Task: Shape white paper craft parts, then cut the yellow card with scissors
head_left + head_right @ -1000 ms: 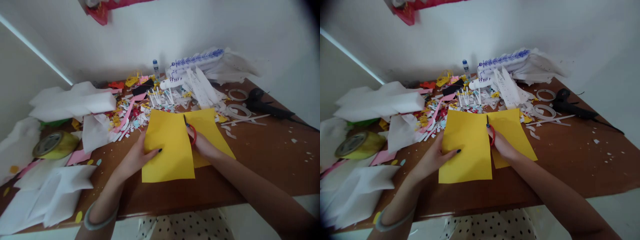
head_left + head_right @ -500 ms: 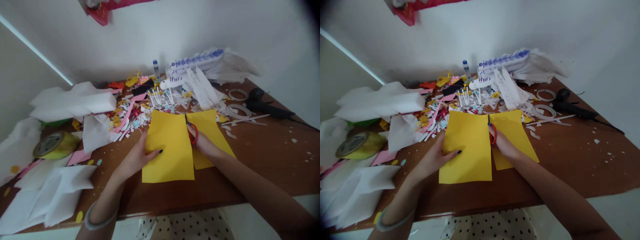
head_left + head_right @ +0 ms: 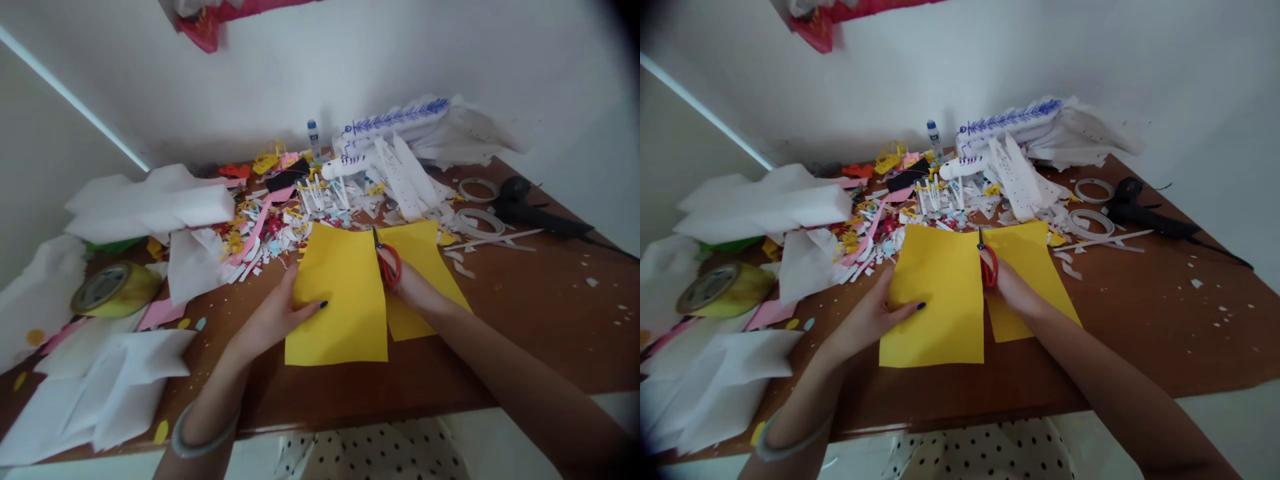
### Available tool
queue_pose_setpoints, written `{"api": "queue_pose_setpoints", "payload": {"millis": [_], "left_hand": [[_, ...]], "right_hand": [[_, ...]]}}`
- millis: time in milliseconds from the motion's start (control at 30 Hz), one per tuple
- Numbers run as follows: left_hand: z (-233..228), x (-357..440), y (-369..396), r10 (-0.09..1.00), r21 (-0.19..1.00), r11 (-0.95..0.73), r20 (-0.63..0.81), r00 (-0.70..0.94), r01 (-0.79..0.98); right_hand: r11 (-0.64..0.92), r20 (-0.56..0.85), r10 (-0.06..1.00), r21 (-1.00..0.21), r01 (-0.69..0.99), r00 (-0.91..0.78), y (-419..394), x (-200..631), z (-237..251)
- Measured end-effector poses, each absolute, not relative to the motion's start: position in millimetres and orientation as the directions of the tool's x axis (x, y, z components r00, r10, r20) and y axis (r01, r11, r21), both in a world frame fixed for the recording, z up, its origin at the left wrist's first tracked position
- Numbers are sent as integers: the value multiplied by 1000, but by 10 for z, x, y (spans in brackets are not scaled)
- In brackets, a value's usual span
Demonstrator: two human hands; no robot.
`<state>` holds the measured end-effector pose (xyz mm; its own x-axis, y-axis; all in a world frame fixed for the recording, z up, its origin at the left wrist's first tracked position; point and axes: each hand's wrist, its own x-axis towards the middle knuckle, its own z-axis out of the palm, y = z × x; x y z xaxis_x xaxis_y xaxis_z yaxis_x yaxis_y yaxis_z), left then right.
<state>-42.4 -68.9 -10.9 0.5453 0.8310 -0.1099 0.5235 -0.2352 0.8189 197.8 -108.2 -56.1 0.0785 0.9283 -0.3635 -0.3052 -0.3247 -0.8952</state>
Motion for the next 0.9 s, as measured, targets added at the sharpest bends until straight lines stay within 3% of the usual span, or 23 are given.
{"api": "queue_pose_setpoints", "payload": {"millis": [100,500,667,733,800,833,900], "left_hand": [[-119,-431,-687,827,829,-234,-106,552,509],[-145,-472,-653,828,857,-224,-84,554,465],[-179,-470,-561,894,921,-153,-25,447,357],[-201,-464,-506,922,955,-123,10,387,269],[-228,-463,-449,947,966,-112,34,319,232],[-242,-466,-422,958,964,-112,40,285,241],[-274,-483,-372,970,954,-97,27,240,283]], "right_hand": [[-374,-405,913,-876,-304,46,-1084,2006,-553],[-332,-374,921,-900,-283,108,-1081,2028,-554],[-279,-338,926,-911,-303,165,-1052,2074,-507],[-271,-296,939,-950,-156,176,-1040,2125,-481],[-241,-213,953,-964,114,213,-1028,2208,-461],[-230,-156,957,-922,310,244,-1021,2262,-454],[-242,-28,952,-681,691,306,-1002,2385,-447]]}}
